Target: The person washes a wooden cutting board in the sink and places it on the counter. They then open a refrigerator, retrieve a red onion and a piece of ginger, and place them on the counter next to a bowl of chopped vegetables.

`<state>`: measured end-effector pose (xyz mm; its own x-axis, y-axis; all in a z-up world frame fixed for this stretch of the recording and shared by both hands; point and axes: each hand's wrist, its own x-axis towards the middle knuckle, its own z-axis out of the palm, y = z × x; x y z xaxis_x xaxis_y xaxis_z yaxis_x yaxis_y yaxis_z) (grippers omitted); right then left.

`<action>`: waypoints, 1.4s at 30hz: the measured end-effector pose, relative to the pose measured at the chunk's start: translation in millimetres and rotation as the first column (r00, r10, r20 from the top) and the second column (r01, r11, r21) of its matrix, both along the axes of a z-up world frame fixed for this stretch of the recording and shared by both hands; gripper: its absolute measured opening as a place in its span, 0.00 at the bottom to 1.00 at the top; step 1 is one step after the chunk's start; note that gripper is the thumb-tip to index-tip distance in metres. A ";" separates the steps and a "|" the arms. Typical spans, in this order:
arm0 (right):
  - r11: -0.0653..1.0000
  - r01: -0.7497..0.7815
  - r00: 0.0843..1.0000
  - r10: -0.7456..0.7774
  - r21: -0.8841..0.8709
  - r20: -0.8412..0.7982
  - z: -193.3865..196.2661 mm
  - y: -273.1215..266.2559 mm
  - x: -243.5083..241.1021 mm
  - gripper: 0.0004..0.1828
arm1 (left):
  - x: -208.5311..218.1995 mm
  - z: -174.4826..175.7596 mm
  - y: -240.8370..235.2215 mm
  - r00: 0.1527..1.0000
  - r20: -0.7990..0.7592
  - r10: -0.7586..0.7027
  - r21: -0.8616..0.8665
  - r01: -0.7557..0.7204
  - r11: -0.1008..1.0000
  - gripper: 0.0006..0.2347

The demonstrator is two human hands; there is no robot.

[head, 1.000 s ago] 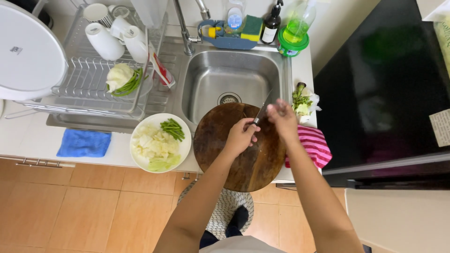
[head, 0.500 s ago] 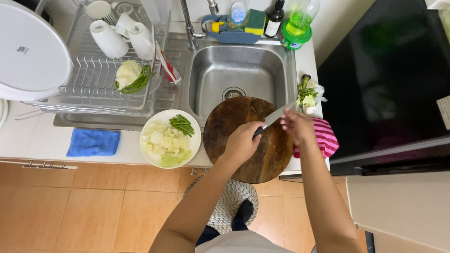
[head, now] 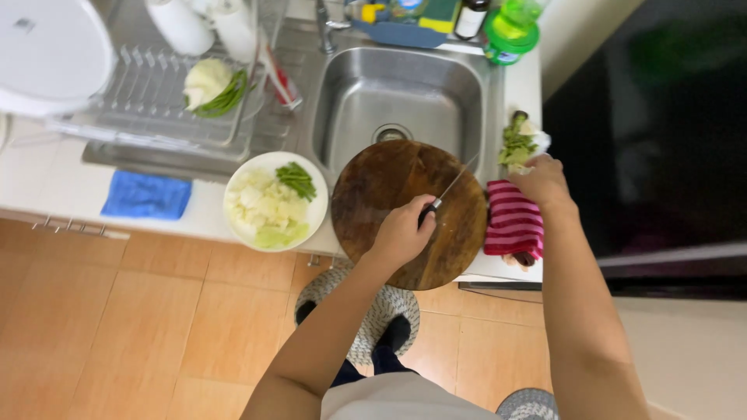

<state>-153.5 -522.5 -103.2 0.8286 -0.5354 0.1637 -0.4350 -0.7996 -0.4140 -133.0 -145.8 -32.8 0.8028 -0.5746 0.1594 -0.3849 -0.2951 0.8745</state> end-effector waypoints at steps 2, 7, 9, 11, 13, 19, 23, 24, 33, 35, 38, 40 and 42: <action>0.998 0.001 0.998 0.003 0.067 -0.060 15.3 18.7 6.7 0.21 | 0.4 -0.6 17.7 1.000 0.018 0.025 -0.057 -0.024 0.998 0.13; 0.983 0.013 0.990 0.013 0.181 -0.142 48.6 100.0 15.5 0.22 | 11.0 19.8 80.4 0.979 0.067 0.192 -0.159 -0.180 0.971 0.13; 0.950 -0.110 0.991 0.129 0.291 -0.046 63.0 149.0 14.8 0.21 | 17.9 39.1 112.0 0.944 -0.079 0.320 -0.071 -0.325 0.943 0.12; 0.929 -0.190 0.981 0.191 0.316 0.029 71.0 196.1 14.9 0.20 | 33.8 25.3 148.3 0.945 0.050 0.323 -0.099 -0.317 0.943 0.12; 0.906 -0.259 0.966 0.237 0.336 0.104 80.9 246.8 12.5 0.19 | 52.8 17.4 187.3 0.934 0.178 0.310 -0.122 -0.292 0.949 0.12; 0.856 -0.305 0.943 0.332 0.418 0.008 98.4 371.3 16.2 0.17 | 106.6 21.8 284.6 0.883 0.336 0.329 0.150 -0.395 0.907 0.08; 0.816 -0.359 0.921 0.387 0.453 0.032 89.3 425.1 28.5 0.14 | 139.6 -2.0 313.3 0.857 0.433 0.279 0.182 -0.386 0.904 0.09; 0.813 -0.373 0.920 0.387 0.447 0.064 88.0 437.8 32.8 0.13 | 146.9 -10.3 317.3 0.879 0.409 0.246 0.207 -0.351 0.913 0.09; 0.884 -0.381 0.903 0.292 0.270 0.316 64.1 496.3 63.4 0.15 | 172.9 -24.6 295.2 0.914 0.386 0.123 0.269 -0.239 0.933 0.13; 0.903 -0.362 0.907 0.284 0.230 0.311 63.8 501.8 64.0 0.15 | 179.3 -32.9 289.7 0.917 0.383 0.110 0.289 -0.232 0.929 0.13; 0.929 -0.322 0.921 0.264 0.181 0.286 61.9 503.3 59.0 0.13 | 189.4 -63.0 283.0 0.918 0.384 0.098 0.322 -0.233 0.918 0.15; 0.941 -0.297 0.930 0.246 0.163 0.271 58.6 496.0 55.4 0.13 | 194.7 -73.1 278.8 0.914 0.394 0.096 0.325 -0.236 0.916 0.16; 0.956 -0.256 0.939 0.211 0.143 0.272 52.3 489.0 49.1 0.11 | 194.7 -68.9 280.5 0.932 0.352 0.091 0.346 -0.220 0.912 0.16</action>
